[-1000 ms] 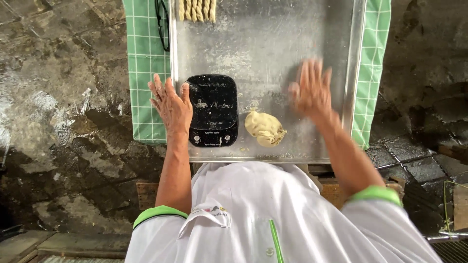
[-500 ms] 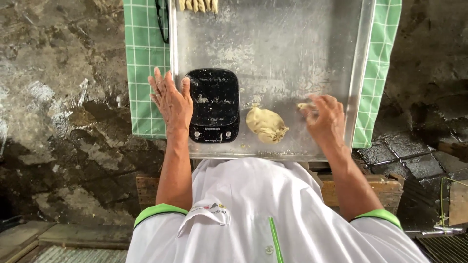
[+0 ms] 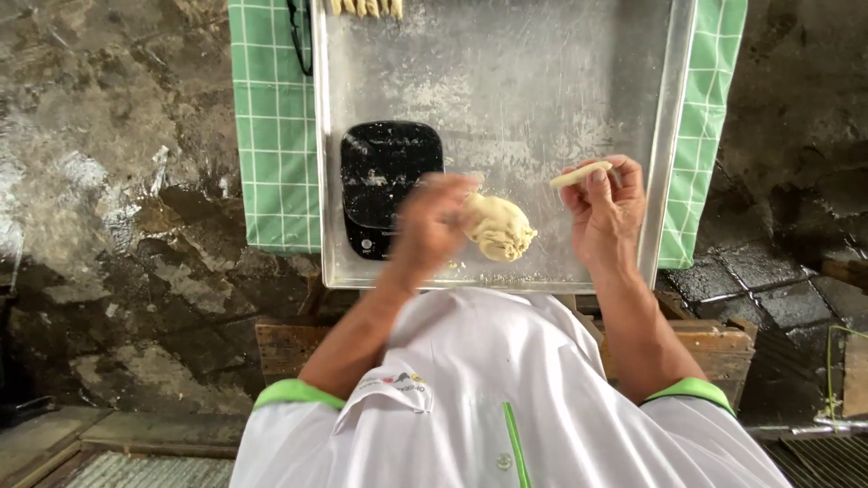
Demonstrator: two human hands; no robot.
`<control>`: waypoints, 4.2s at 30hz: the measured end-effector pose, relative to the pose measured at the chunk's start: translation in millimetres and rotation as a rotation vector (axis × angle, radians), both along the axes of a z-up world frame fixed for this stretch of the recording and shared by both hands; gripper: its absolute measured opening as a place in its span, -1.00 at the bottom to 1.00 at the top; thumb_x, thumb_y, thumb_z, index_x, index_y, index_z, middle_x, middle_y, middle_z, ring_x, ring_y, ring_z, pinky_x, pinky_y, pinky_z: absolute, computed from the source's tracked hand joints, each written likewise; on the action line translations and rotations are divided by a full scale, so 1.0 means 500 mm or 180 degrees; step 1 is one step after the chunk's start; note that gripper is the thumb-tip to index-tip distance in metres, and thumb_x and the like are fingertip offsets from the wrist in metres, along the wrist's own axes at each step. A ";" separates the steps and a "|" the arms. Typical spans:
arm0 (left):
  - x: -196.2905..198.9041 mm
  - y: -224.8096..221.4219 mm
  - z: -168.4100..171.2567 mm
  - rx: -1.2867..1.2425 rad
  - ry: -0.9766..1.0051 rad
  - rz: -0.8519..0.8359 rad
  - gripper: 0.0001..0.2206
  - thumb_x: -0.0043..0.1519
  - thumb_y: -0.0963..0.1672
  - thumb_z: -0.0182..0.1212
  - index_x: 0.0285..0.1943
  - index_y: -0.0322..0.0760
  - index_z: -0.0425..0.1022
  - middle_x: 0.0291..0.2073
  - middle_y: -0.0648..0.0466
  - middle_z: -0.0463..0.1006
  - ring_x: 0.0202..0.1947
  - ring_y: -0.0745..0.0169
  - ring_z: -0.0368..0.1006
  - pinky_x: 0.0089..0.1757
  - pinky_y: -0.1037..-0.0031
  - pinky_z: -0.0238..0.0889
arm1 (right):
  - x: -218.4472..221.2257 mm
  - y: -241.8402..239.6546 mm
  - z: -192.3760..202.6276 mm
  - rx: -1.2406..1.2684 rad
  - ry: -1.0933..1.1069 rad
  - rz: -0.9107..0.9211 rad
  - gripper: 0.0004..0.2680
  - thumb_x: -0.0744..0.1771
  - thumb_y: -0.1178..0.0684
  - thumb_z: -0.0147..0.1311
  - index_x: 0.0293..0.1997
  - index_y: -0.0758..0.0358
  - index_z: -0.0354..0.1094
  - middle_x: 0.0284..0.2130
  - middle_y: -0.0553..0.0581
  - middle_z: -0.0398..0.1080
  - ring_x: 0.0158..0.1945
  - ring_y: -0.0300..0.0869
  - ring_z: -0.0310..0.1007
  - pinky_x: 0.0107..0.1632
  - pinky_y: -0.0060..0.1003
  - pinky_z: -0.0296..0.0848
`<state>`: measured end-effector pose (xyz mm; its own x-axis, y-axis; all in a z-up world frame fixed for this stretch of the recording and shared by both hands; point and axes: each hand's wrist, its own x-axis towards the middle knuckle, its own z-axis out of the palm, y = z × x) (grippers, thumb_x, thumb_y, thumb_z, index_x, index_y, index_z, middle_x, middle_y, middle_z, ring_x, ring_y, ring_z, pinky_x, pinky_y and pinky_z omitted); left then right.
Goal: Shaping small pieces of dough into thin strips by rolling them on a tray and arranging them in rows.
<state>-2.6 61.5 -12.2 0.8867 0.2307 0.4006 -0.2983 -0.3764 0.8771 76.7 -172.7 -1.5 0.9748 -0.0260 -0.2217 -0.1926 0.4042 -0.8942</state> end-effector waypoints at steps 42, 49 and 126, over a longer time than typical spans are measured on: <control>0.006 -0.131 0.101 -0.2514 0.1378 -0.1069 -0.77 0.29 -0.17 0.39 0.08 -0.41 0.63 -0.08 -0.11 0.67 -0.05 0.32 0.49 -0.02 0.42 0.45 | -0.054 -0.004 0.017 -0.1396 -0.2059 0.1355 -0.75 0.47 0.06 -0.07 -0.18 0.39 0.55 -0.13 0.38 0.56 0.27 0.27 0.38 0.26 0.18 0.33; 0.051 -0.155 0.019 0.0601 -0.0422 -0.0507 -0.80 0.06 -0.18 0.55 -0.18 -0.04 0.67 0.03 0.11 0.54 0.10 0.01 0.42 0.08 0.25 0.27 | -0.061 0.008 -0.014 0.0400 -0.0981 0.1284 -0.63 0.49 -0.01 -0.20 0.50 0.29 -0.03 0.27 0.42 0.34 0.18 -0.05 0.49 -0.11 -0.40 0.66; -0.031 0.258 -0.057 0.1658 0.2393 0.1690 -0.22 0.34 0.29 -0.35 0.48 -0.24 0.28 0.58 -0.10 -0.32 0.54 -0.19 -0.59 0.33 -0.40 -0.53 | 0.402 0.015 -0.166 -0.5897 -0.2126 0.1895 -0.45 0.51 -0.37 -0.59 0.68 0.13 -0.39 0.52 0.54 -0.49 0.56 0.42 -0.60 0.50 0.53 -0.45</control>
<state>-18.1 190.4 -40.8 0.7836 0.6194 -0.0484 0.5677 -0.6823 0.4606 277.6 -165.2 -84.5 0.8482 0.5297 0.0077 0.5293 -0.8469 -0.0509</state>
